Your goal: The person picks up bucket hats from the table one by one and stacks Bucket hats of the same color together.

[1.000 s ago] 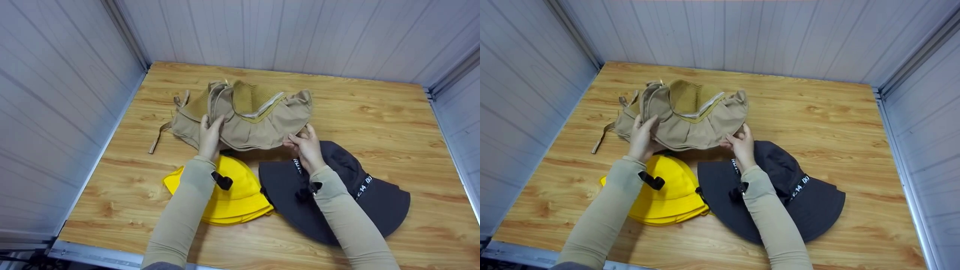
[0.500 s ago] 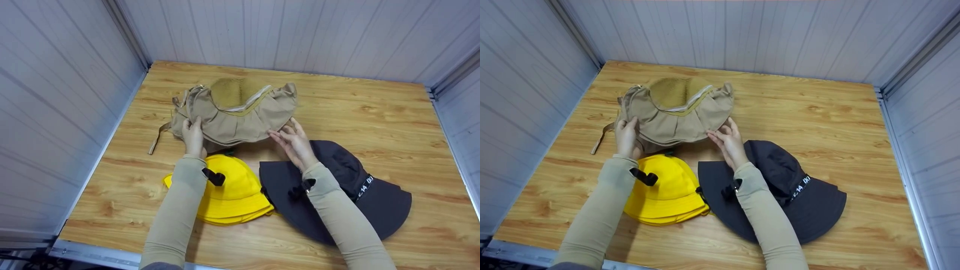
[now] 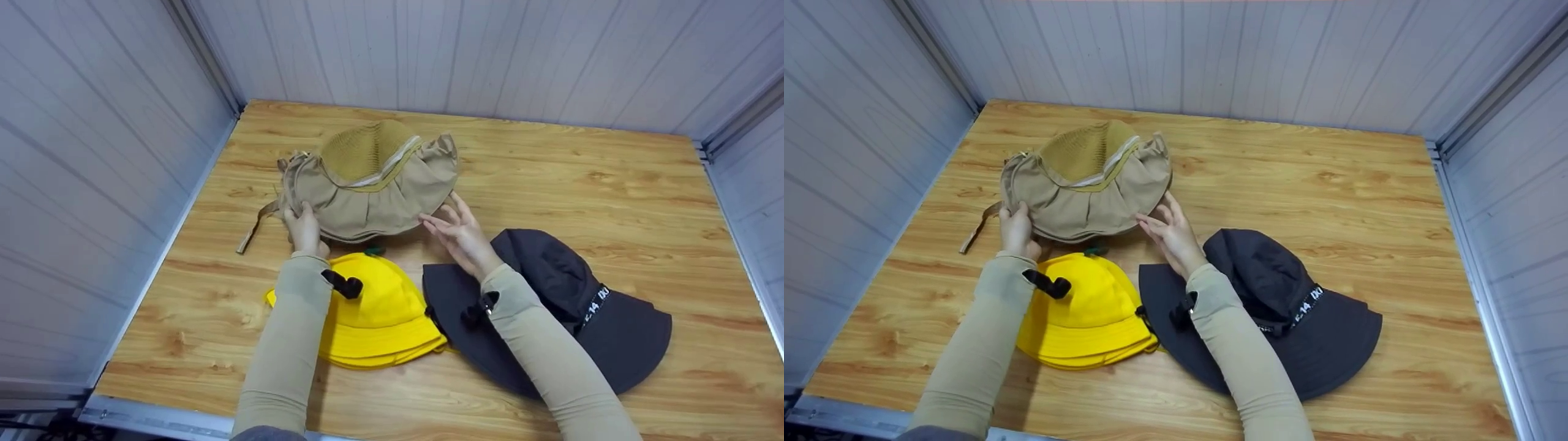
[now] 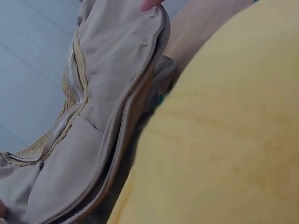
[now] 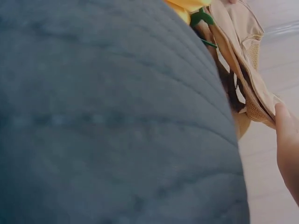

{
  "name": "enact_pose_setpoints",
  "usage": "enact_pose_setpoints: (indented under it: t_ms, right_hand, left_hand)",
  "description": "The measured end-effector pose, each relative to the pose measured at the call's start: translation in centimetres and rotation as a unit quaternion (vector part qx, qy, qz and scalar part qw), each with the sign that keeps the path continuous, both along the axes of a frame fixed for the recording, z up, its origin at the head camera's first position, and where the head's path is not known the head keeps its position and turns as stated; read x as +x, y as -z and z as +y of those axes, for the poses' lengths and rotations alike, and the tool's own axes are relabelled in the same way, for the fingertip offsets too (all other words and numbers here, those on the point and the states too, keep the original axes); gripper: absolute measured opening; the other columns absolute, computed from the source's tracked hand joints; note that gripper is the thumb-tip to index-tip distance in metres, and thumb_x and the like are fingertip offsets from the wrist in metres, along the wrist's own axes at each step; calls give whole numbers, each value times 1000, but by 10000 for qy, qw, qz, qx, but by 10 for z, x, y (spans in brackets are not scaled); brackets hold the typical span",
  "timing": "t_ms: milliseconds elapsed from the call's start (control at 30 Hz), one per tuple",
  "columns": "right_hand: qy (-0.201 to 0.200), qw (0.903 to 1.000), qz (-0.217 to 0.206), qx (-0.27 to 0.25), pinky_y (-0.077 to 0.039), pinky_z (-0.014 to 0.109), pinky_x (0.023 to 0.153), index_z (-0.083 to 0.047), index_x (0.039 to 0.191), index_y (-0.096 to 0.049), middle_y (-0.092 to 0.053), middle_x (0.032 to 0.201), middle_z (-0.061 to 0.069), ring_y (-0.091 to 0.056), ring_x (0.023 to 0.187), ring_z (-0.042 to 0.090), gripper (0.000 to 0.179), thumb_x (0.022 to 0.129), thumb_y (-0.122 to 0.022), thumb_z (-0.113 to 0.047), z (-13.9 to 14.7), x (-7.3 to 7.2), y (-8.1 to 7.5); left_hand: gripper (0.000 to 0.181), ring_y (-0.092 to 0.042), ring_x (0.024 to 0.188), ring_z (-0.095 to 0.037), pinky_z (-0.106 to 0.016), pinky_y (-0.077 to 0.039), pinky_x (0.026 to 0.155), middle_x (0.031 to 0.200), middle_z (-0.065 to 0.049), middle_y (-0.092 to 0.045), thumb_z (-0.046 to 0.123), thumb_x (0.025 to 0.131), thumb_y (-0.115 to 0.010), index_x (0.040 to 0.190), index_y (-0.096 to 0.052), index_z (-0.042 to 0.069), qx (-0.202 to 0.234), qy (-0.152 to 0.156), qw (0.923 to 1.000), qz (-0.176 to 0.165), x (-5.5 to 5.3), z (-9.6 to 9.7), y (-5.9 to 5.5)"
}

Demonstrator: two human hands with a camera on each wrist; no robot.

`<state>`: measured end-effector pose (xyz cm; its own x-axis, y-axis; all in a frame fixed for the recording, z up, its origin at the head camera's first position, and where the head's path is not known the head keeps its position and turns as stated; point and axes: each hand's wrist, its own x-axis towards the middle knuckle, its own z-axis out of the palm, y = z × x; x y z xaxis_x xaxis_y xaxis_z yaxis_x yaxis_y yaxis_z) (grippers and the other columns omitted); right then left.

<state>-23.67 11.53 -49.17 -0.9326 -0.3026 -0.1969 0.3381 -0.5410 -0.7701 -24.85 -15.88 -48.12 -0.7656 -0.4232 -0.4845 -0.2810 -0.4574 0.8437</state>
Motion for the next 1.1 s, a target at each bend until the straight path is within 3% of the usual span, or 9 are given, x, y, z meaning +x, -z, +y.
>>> enact_pose_setpoints:
  t_ms: [200, 333, 467, 567, 667, 767, 867, 1000, 1100]
  right_hand:
    - [-38, 9999, -95, 97, -46, 28, 107, -25, 160, 4, 7, 167, 11, -29, 146, 41, 89, 94, -34, 21, 0, 0, 3]
    - [48, 9998, -138, 122, -45, 28, 107, -25, 160, 3, 11, 167, 10, -29, 146, 40, 89, 94, -35, 21, 3, 0, 2]
    - [177, 9996, -178, 124, -48, 26, 104, -25, 160, 2, 11, 167, 11, -31, 145, 41, 89, 94, -34, 21, 6, -1, 1]
    - [264, 9994, -168, 158, -48, 26, 103, -24, 160, 3, 11, 167, 12, -32, 145, 40, 89, 94, -35, 21, 8, -2, -1]
    - [389, 9990, -129, 179, -46, 29, 106, -22, 161, 0, 8, 167, 12, -39, 141, 38, 88, 94, -37, 20, 11, -3, -2]
    - [482, 9986, -10, 196, -45, 31, 109, -18, 161, -2, 5, 167, 13, -51, 129, 31, 84, 95, -38, 19, 14, -3, -3]
    - [622, 9979, 55, 156, -48, 30, 105, -14, 160, -4, 4, 166, 15, -61, 114, 23, 80, 96, -38, 17, 15, -3, -5]
    - [803, 9967, 40, 100, -53, 25, 94, -10, 160, -5, -7, 164, 20, -66, 99, 18, 76, 97, -39, 16, 16, -4, -6]
    - [885, 9955, -35, 331, -53, 24, 87, -11, 160, -4, -16, 162, 21, -65, 90, 15, 75, 99, -40, 12, 17, -6, -5]
  left_hand:
    - [53, -34, 142, -18, -24, -32, 113, 160, -4, -27, 23, 108, -34, 158, -15, 21, 376, -64, 9989, 256, 0, 0, 7]
    - [44, -51, 101, -17, -22, -41, 76, 130, -4, -45, 27, 108, -33, 151, -25, 23, 423, 139, 9990, -25, 1, 0, 9]
    - [41, -38, 72, -13, -23, -27, 56, 107, 0, -40, 31, 108, -32, 147, -26, 23, 175, 414, 9986, -279, 0, 0, 9]
    - [43, -38, 74, -13, -22, -27, 55, 115, -1, -39, 31, 108, -32, 149, -24, 24, 69, 543, 9980, -313, -1, 1, 8]
    - [50, -44, 92, -14, -21, -30, 62, 137, -3, -35, 32, 108, -32, 154, -15, 28, 142, 688, 9970, -337, -2, 2, 8]
    - [57, -41, 124, -16, -20, -38, 84, 157, -2, -24, 32, 108, -31, 158, -4, 30, 262, 854, 9955, -330, -3, 2, 7]
    - [62, -27, 144, -15, -23, -31, 108, 165, 0, -12, 32, 108, -31, 159, 4, 30, 231, 1074, 9933, -364, -3, 3, 7]
    - [64, -46, 116, -17, -20, -42, 82, 163, -3, -18, 34, 108, -31, 159, 8, 31, 72, 1330, 9899, -496, -3, 3, 5]
    - [65, -45, 81, -13, -21, -32, 56, 150, -5, -33, 36, 107, -31, 159, 7, 32, 25, 1398, 9886, -559, -2, 5, 3]
